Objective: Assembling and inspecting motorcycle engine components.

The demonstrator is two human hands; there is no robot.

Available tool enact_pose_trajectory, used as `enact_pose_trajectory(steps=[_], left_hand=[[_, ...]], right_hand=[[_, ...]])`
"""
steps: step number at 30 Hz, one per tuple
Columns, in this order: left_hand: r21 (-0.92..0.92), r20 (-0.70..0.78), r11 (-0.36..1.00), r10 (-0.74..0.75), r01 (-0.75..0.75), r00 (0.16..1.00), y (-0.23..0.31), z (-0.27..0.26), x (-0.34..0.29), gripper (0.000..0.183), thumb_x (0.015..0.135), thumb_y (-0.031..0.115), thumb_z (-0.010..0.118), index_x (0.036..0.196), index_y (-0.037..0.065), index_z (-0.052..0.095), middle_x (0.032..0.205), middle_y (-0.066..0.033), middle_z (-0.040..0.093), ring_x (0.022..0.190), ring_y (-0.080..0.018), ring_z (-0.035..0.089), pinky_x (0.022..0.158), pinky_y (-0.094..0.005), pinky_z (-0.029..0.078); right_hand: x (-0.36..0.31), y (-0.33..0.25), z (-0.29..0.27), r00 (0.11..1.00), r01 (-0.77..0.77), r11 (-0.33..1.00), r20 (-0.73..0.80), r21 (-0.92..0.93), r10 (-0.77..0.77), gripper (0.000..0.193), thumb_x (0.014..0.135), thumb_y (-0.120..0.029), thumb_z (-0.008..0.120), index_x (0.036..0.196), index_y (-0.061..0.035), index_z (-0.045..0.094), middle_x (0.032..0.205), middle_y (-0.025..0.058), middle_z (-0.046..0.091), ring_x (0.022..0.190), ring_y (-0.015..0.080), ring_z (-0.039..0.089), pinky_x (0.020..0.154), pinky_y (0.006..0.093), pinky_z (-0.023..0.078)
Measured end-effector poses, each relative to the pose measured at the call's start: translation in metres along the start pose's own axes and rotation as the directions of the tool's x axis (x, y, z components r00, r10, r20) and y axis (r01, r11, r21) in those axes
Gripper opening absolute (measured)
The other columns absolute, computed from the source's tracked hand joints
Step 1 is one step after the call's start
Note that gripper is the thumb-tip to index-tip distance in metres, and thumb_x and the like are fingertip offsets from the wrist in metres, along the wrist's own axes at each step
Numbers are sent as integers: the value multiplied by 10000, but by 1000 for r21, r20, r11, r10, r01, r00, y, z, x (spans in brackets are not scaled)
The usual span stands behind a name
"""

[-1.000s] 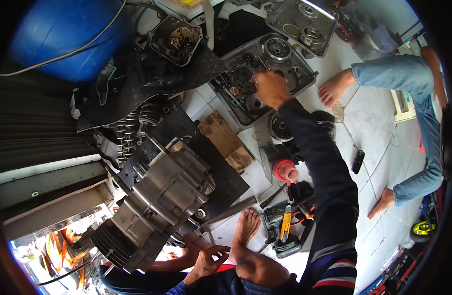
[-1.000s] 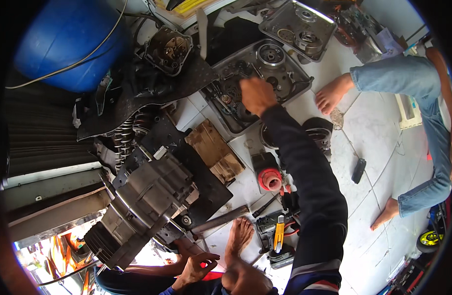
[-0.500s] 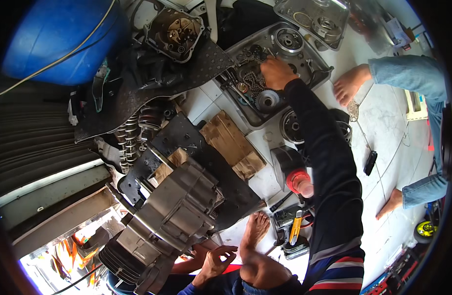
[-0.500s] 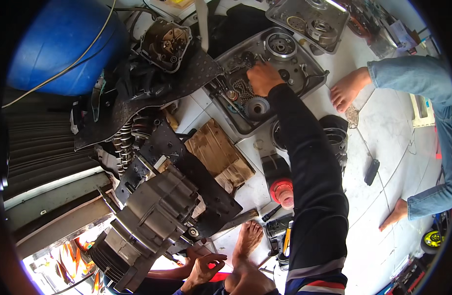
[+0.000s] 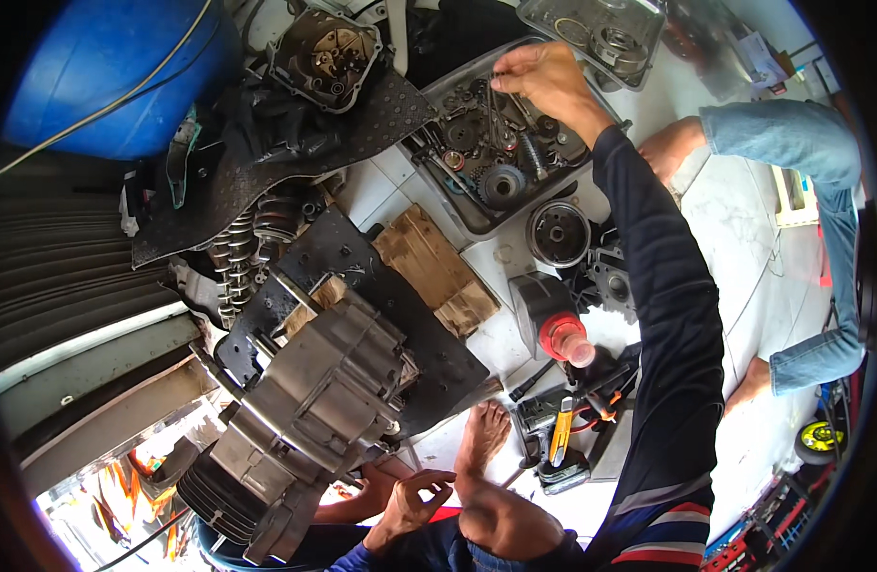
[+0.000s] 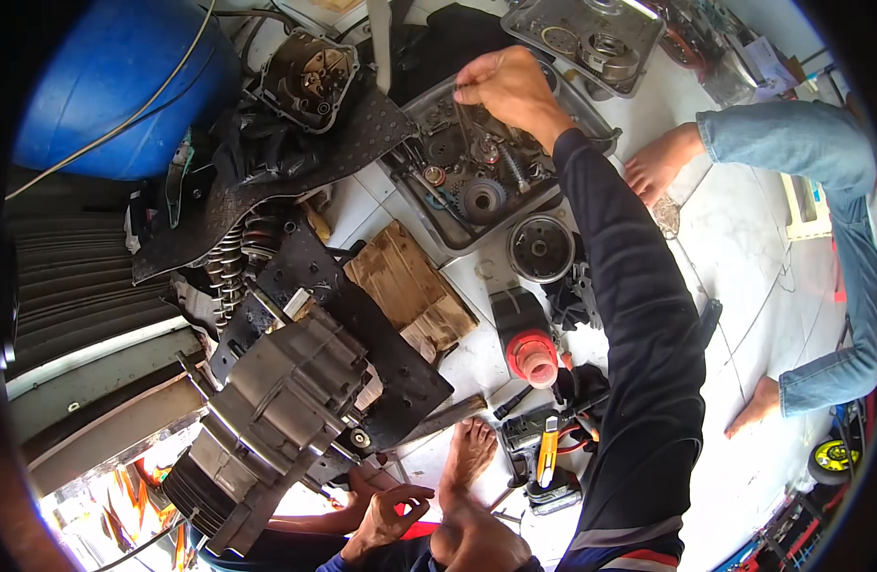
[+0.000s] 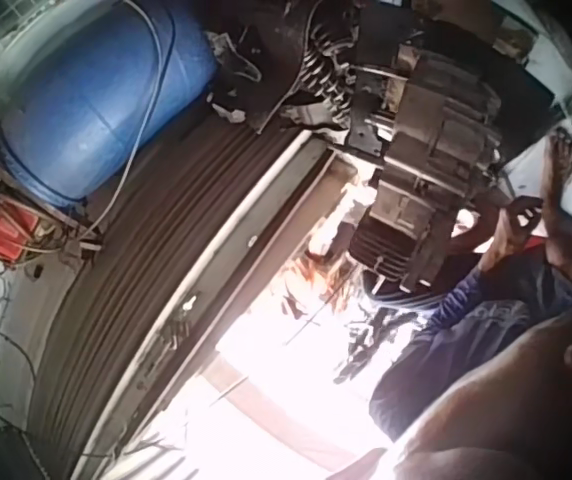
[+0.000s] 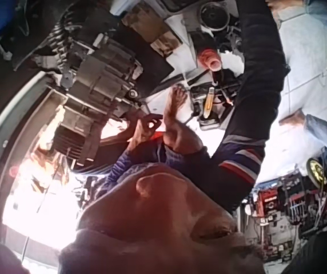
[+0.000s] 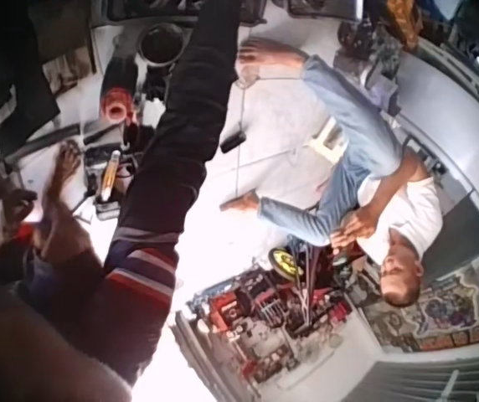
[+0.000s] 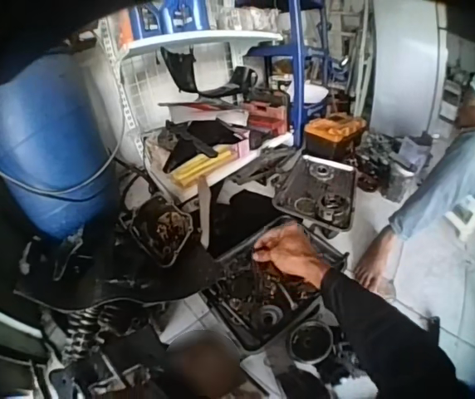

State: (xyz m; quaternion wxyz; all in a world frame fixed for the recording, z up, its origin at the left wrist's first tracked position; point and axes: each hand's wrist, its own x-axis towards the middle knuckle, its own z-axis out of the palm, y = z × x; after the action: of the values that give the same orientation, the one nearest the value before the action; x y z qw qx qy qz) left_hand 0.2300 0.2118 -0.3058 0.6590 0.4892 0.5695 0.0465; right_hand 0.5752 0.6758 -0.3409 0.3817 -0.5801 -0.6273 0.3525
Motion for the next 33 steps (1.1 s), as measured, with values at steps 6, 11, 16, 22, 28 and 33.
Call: enact_pose_trajectory(steps=[6,11,16,22,28,33], left_hand=[[-7,-15,997,81,-81,997,2,2,-4,232,856,80,687,1078,13,691,1004,-120,713,834,-194,700,728,-298,556],[27,-15,988,154,-153,988,3,5,-6,273,827,28,697,1099,11,679,988,-115,701,812,-192,683,716,-295,553],[30,-12,981,190,-190,982,22,5,-9,252,834,58,695,1079,4,680,989,-130,708,883,-235,692,772,-323,554],[37,-47,944,330,-329,943,50,-2,-27,271,813,34,717,1079,-4,674,1037,-139,699,943,-256,685,805,-335,555],[88,-120,857,515,-507,849,89,-10,-69,288,793,-10,710,1079,-17,682,1033,-154,691,967,-275,670,847,-347,539],[128,-155,687,726,-716,669,115,-20,-112,275,790,-43,696,1063,-11,677,1008,-151,691,930,-293,673,810,-368,544]], right_hand=[[-8,-46,-14,994,66,994,-78,-86,-73,227,766,-115,777,959,-3,736,844,105,729,774,151,677,749,277,534],[-12,-67,-19,987,120,961,-72,-251,-142,231,802,-87,742,1012,7,724,881,133,733,797,168,692,758,287,538],[-16,-81,-29,959,205,914,-116,-350,-259,188,778,-105,713,927,8,736,841,140,730,789,231,709,734,327,549],[-27,-139,-63,902,403,874,-45,-273,-430,114,767,-78,710,834,11,734,773,188,703,711,236,700,667,341,539],[-81,-291,-104,976,212,682,114,-700,-187,106,762,-35,629,794,23,713,712,176,687,676,200,675,630,334,523],[-137,-394,-113,960,219,659,40,-720,-276,109,756,15,593,749,63,691,621,94,637,599,146,589,572,302,493]])
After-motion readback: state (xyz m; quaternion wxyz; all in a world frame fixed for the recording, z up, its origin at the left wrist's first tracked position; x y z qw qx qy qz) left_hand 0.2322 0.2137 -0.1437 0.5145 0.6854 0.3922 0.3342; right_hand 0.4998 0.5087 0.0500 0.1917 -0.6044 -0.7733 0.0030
